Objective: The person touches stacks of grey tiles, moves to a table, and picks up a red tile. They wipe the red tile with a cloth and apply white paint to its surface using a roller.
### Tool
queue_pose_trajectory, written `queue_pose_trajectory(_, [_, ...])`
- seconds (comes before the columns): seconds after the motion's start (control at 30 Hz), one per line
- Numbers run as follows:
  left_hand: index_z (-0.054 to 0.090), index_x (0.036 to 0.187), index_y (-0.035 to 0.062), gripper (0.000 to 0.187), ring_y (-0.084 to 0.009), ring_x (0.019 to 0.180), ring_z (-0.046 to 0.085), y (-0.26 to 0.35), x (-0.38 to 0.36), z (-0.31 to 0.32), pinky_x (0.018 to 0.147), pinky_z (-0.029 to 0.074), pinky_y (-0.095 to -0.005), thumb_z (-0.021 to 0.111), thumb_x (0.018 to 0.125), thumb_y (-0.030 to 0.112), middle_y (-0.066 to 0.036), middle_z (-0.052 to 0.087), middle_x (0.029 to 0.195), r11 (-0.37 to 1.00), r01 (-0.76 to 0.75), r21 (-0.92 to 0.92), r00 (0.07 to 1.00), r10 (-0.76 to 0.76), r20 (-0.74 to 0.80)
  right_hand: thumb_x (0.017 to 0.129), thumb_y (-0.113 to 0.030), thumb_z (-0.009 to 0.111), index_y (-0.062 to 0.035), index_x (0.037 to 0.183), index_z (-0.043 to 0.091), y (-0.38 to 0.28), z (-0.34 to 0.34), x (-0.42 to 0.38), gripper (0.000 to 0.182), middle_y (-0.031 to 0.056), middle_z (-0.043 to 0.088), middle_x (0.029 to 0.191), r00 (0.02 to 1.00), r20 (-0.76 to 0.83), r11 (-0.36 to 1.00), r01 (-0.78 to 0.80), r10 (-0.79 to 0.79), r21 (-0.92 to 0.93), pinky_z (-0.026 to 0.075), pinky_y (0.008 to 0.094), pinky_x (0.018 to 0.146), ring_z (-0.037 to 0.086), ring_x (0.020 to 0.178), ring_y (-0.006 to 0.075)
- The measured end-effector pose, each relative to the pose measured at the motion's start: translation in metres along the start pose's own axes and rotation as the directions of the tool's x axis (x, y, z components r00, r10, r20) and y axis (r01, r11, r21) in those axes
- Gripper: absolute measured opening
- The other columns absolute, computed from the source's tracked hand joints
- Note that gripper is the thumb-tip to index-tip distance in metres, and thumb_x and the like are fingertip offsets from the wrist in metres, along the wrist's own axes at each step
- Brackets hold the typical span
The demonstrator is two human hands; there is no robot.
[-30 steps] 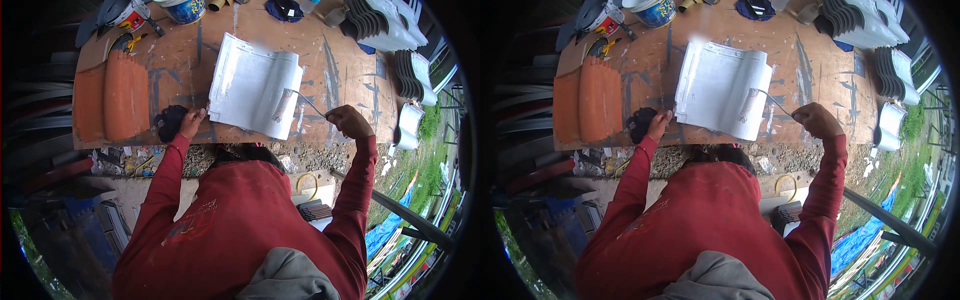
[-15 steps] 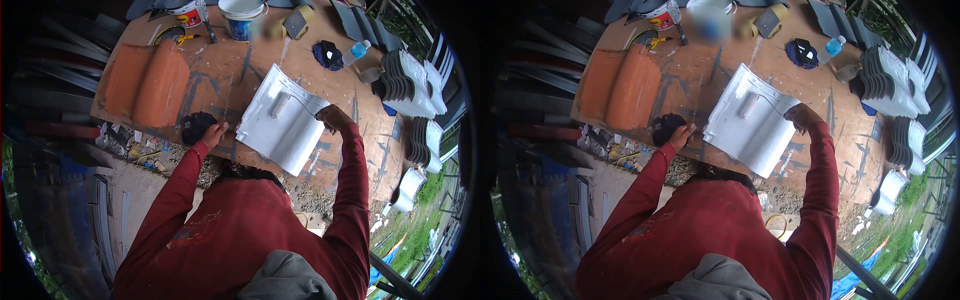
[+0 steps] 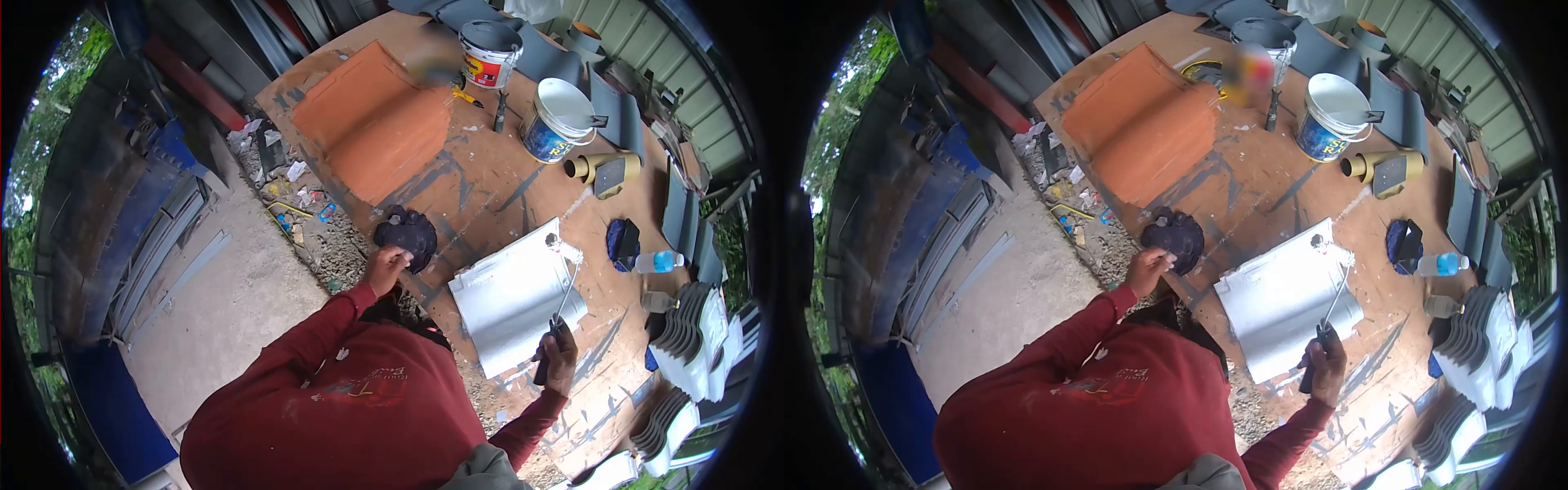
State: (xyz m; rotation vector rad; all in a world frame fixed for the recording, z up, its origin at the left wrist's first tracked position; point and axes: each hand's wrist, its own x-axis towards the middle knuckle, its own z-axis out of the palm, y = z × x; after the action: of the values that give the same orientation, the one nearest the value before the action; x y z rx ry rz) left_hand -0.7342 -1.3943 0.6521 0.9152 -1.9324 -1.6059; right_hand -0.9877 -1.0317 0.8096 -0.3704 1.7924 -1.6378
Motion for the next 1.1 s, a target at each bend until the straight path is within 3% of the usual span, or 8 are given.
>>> queue_pose_trajectory(0.13, [0.074,0.097,-0.0021,0.028,-0.0150,0.074,0.066,-0.025,0.002,-0.052,0.068,0.052,-0.0326,0.070,0.100,0.025,-0.008,0.070,0.081,0.997,0.030,0.068,0.948,-0.007,-0.317,0.106,-0.018,0.057,-0.0007,0.159,0.038,0.010,0.090,-0.010,0.059,0.0029,0.056,0.080,0.994,0.105,0.967,0.002,-0.030,0.255,0.051,0.0262,0.051,0.052,0.056,0.0086])
queue_pose_trajectory(0.37, [0.076,0.104,-0.0019,0.028,-0.0180,0.080,0.068,-0.090,0.066,-0.163,0.079,0.052,-0.0327,0.069,0.098,0.025,-0.009,0.076,0.093,0.975,0.196,-0.103,0.711,-0.214,-0.669,0.103,-0.001,0.053,-0.0033,0.155,0.046,-0.051,0.200,0.034,0.052,0.0007,0.059,0.083,0.902,0.423,0.971,0.176,-0.093,-0.161,0.043,0.0223,0.054,0.051,0.059,0.0051])
queue_pose_trajectory(0.53, [0.074,0.110,-0.0023,0.031,-0.0248,0.093,0.069,-0.186,0.177,-0.257,0.085,0.053,-0.0393,0.058,0.097,0.020,-0.015,0.075,0.101,0.948,0.188,-0.255,0.576,-0.317,-0.753,0.098,0.007,0.054,-0.0009,0.139,0.060,-0.136,0.268,0.100,0.042,0.0200,0.070,0.100,0.870,0.416,0.675,0.476,-0.266,-0.564,0.051,0.0344,0.073,0.064,0.076,0.0295])
queue_pose_trajectory(0.6, [0.071,0.115,-0.0052,0.040,-0.0325,0.102,0.070,-0.139,0.207,-0.290,0.088,0.053,-0.0454,0.051,0.098,0.026,-0.023,0.073,0.106,0.782,0.611,0.122,0.654,-0.413,-0.634,0.099,0.004,0.053,-0.0009,0.139,0.059,-0.170,0.307,0.135,0.041,0.0234,0.072,0.103,0.902,0.413,0.567,0.406,-0.125,-0.716,0.053,0.0360,0.076,0.069,0.082,0.0330])
queue_pose_trajectory(0.67, [0.067,0.116,-0.0093,0.048,-0.0430,0.106,0.068,-0.226,0.270,-0.310,0.092,0.052,-0.0512,0.044,0.099,0.029,-0.031,0.070,0.111,0.739,0.615,-0.276,0.346,-0.567,-0.747,0.100,0.001,0.053,-0.0011,0.137,0.060,-0.182,0.344,0.173,0.038,0.0242,0.072,0.103,0.888,0.449,0.503,0.433,-0.096,-0.748,0.053,0.0381,0.076,0.070,0.084,0.0363])
queue_pose_trajectory(0.77, [0.065,0.116,-0.0119,0.050,-0.0495,0.113,0.062,-0.259,0.311,-0.288,0.100,0.047,-0.0529,0.040,0.100,0.028,-0.037,0.065,0.120,0.837,0.547,-0.020,0.410,-0.289,-0.865,0.101,-0.005,0.054,-0.0016,0.131,0.063,-0.187,0.402,0.221,0.031,0.0246,0.073,0.103,0.861,0.506,0.367,0.487,-0.049,-0.793,0.054,0.0422,0.077,0.070,0.087,0.0421])
queue_pose_trajectory(0.87, [0.063,0.118,-0.0139,0.053,-0.0522,0.118,0.057,-0.234,0.307,-0.279,0.107,0.042,-0.0528,0.035,0.102,0.028,-0.039,0.062,0.125,0.850,0.375,-0.369,0.325,-0.493,-0.807,0.101,-0.011,0.056,-0.0016,0.119,0.067,-0.178,0.451,0.259,0.023,0.0246,0.073,0.101,0.839,0.539,0.321,0.532,-0.074,-0.784,0.053,0.0460,0.076,0.069,0.087,0.0466])
queue_pose_trajectory(1.1, [0.061,0.124,-0.0138,0.056,-0.0496,0.123,0.055,-0.205,0.296,-0.276,0.108,0.041,-0.0521,0.031,0.103,0.029,-0.036,0.061,0.128,0.840,0.441,-0.317,0.343,-0.484,-0.805,0.102,-0.008,0.054,0.0016,0.123,0.067,-0.181,0.493,0.291,0.026,0.0273,0.069,0.093,0.899,0.437,0.467,0.381,0.013,-0.798,0.054,0.0423,0.073,0.070,0.083,0.0426])
